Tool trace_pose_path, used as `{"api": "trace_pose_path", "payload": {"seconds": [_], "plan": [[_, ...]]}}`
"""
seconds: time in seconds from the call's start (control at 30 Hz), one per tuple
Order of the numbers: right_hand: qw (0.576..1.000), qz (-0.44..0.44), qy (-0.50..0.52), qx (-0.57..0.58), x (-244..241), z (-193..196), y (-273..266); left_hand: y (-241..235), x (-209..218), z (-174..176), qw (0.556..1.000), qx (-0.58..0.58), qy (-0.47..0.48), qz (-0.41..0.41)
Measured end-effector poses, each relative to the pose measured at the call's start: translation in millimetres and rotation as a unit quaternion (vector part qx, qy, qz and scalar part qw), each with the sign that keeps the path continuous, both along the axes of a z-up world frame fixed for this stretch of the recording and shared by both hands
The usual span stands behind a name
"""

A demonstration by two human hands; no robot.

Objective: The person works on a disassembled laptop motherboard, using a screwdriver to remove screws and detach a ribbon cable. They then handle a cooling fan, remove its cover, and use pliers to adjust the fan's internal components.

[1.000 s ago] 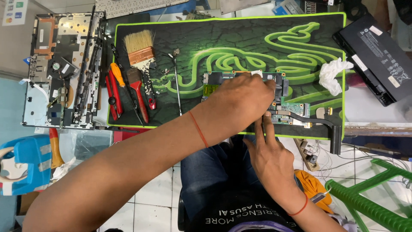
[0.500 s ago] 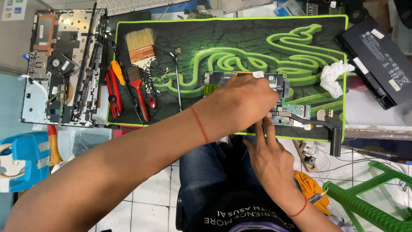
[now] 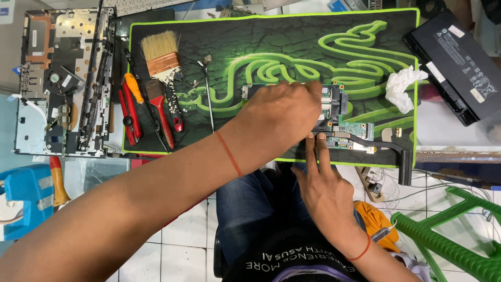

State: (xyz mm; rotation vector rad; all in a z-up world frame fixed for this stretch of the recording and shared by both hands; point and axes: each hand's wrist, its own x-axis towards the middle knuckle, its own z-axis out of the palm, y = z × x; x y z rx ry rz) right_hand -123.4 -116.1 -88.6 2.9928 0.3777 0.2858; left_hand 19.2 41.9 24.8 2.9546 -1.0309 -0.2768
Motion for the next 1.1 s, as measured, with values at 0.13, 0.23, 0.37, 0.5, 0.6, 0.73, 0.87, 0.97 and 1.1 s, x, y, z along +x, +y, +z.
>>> {"api": "trace_pose_path", "payload": {"seconds": [0.13,0.23,0.37,0.5,0.6,0.73,0.87,0.97,1.1], "plan": [[1.000,-0.001,0.004,-0.003,0.5,0.1,0.4,8.7,-9.1,-19.0,0.988,-0.129,-0.050,-0.063],[1.000,0.003,0.004,0.029,1.0,4.5,0.8,1.5,-11.7,-13.8,0.981,-0.161,0.002,-0.106],[1.000,-0.004,0.009,0.011,2.6,4.1,2.5,2.7,-15.4,-9.9,0.991,-0.118,-0.049,-0.042],[1.000,0.005,0.013,0.023,4.7,8.0,2.2,6.7,-6.7,-8.2,0.977,-0.180,0.070,-0.090],[0.999,0.008,-0.021,-0.034,6.1,9.4,3.2,1.0,-7.5,-6.1,0.994,-0.103,0.018,0.038],[1.000,0.007,-0.008,-0.028,6.6,10.8,3.7,11.2,-6.6,-11.9,0.991,-0.123,0.039,-0.039],[1.000,0.004,-0.002,0.002,5.7,7.8,3.0,1.5,-6.6,-11.8,0.994,-0.101,-0.014,-0.048],[1.000,0.004,0.002,0.005,5.3,7.9,2.9,1.0,-6.5,-19.7,0.995,-0.078,-0.055,-0.031],[1.000,0.001,-0.004,0.007,4.5,5.7,2.8,5.4,-2.3,-20.2,0.978,-0.169,-0.008,-0.118]]}}
